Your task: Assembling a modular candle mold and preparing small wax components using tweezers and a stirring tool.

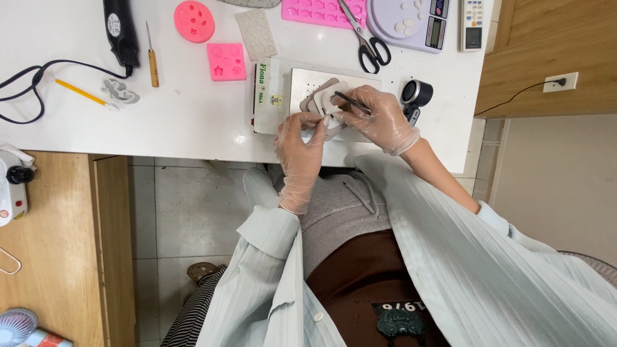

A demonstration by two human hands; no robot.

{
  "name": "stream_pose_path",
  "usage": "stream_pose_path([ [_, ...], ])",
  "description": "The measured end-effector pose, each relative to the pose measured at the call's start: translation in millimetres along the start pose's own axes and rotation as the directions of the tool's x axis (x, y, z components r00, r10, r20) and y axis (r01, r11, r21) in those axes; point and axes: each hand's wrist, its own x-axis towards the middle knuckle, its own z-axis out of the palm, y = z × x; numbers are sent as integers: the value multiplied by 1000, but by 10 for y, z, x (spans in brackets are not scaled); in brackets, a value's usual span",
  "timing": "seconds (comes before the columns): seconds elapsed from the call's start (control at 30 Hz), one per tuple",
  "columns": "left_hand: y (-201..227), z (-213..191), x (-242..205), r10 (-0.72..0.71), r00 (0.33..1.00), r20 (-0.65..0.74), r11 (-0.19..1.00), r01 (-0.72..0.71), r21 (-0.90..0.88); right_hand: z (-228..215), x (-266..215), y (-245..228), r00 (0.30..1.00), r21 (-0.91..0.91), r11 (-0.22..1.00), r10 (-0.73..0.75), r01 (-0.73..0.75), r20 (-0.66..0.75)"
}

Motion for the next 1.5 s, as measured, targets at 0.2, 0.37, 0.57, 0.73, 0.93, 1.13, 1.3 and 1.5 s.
stream_pose_path([
  [0.2,-5,-16,12,15,1000,2,999,-15,-30,3,-5,104,999,-65,997,-43,42,-14],
  [0.37,34,-19,15,23,1000,-13,999,-23,29,-29,2,63,999,-64,997,-49,49,2],
  [0.57,51,-37,22,45,999,-9,998,-44,47,10,-25,171,993,-10,993,-115,114,-11],
  [0.73,54,-44,26,54,999,-7,997,-54,51,-17,-14,82,994,32,994,-105,105,2],
  [0.93,35,-38,22,37,999,5,998,-37,52,-26,-9,59,992,-59,991,-121,122,21],
  [1.13,-26,-19,-10,21,1000,14,998,-22,61,-33,-8,-8,989,-57,988,-146,147,15],
  [1.3,-73,-99,-130,83,996,41,996,-83,-18,-60,-27,-142,986,-93,982,-163,164,15],
  [1.5,118,-60,-150,191,977,96,953,-208,219,-131,-47,-184,993,76,995,-69,61,95],
])
